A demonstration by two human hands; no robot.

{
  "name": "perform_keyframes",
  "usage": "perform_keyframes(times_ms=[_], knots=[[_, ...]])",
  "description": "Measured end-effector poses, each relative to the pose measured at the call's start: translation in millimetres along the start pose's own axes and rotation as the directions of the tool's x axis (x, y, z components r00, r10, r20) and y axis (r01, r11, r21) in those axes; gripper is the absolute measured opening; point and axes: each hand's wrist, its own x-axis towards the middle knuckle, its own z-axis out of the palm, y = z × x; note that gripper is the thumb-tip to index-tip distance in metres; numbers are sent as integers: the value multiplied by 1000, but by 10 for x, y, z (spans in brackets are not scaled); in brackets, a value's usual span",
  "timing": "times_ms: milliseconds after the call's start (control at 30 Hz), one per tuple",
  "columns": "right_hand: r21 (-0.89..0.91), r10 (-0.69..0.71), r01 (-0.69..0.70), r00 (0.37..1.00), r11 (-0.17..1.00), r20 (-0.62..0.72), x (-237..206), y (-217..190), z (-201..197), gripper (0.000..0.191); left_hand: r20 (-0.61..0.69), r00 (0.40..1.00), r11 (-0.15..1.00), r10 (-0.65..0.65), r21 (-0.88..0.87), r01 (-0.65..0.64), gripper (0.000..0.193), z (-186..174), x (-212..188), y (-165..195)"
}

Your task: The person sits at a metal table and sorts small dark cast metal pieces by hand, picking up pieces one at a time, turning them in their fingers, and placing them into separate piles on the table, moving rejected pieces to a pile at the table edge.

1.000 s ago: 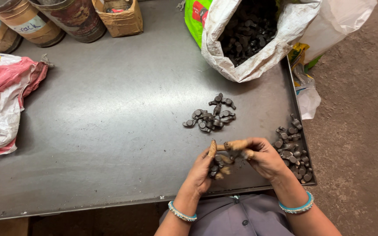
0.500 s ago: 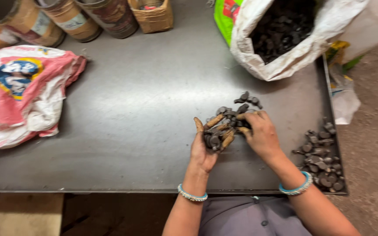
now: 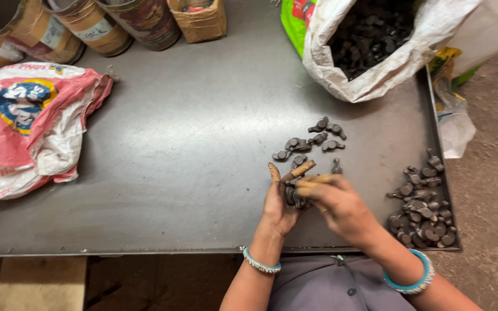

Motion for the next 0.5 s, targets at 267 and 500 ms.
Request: perform_keyframes(times_ms=[267,500], knots=[[528,311,-342,938,777,151,-201,449,78,37,-4,999,998,-44,44,44,59,89,-46,-135],[923,548,-361,803,137,233,-535,742,-69,44,-175,979,994,-108,15,112,46,-106,54,-267]])
